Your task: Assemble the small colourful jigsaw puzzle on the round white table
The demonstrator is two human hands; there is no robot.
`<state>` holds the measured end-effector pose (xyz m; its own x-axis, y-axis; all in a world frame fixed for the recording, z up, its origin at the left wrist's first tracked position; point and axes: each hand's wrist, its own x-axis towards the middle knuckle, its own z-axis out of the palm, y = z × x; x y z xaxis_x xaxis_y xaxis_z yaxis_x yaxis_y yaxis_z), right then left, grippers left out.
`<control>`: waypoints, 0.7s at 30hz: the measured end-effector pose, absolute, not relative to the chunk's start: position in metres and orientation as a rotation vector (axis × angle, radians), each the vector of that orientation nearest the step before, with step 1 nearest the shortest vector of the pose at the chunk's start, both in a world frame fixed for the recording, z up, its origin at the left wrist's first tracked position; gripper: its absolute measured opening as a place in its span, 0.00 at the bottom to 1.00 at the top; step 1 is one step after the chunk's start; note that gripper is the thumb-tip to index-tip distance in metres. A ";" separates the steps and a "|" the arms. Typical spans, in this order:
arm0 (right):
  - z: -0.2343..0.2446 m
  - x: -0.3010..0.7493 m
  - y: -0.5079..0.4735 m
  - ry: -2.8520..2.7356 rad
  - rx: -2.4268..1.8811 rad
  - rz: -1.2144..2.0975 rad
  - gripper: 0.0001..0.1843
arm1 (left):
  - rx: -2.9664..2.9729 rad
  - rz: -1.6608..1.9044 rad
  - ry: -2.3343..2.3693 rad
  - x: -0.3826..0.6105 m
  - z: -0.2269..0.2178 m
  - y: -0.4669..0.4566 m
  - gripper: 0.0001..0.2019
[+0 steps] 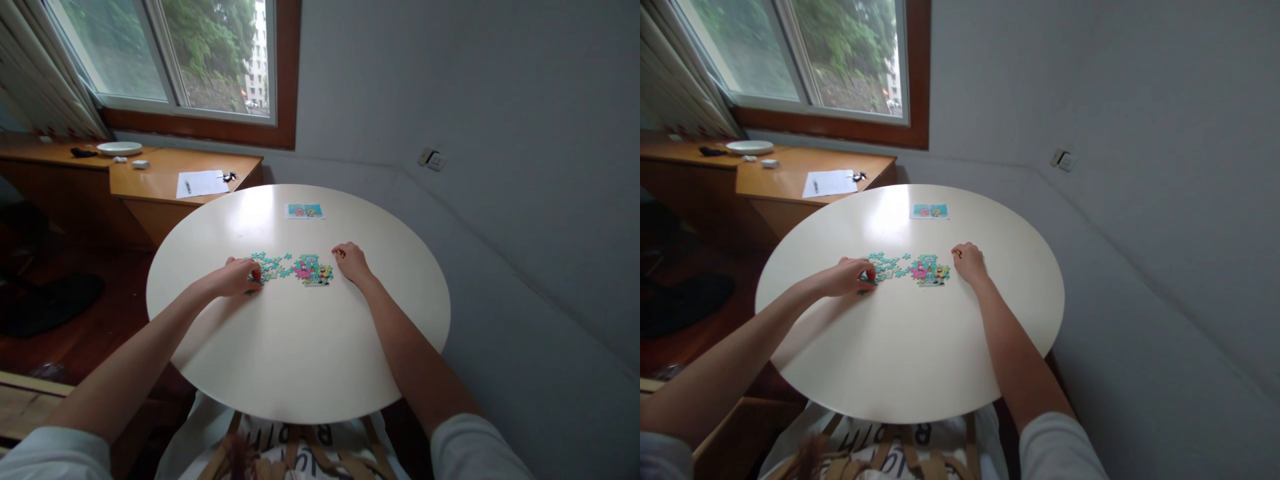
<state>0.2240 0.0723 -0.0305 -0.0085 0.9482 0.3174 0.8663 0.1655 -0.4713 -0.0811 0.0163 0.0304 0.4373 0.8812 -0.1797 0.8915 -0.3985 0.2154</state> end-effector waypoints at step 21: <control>-0.030 0.221 0.073 -1.884 -1.733 0.241 0.13 | 2.454 0.047 1.470 -0.079 0.038 0.004 0.05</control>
<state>0.2209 0.0732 -0.0302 -0.0049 0.9602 0.2793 0.8590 0.1470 -0.4905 -0.0791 0.0037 0.0376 0.4818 0.8687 -0.1147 0.8597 -0.4432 0.2541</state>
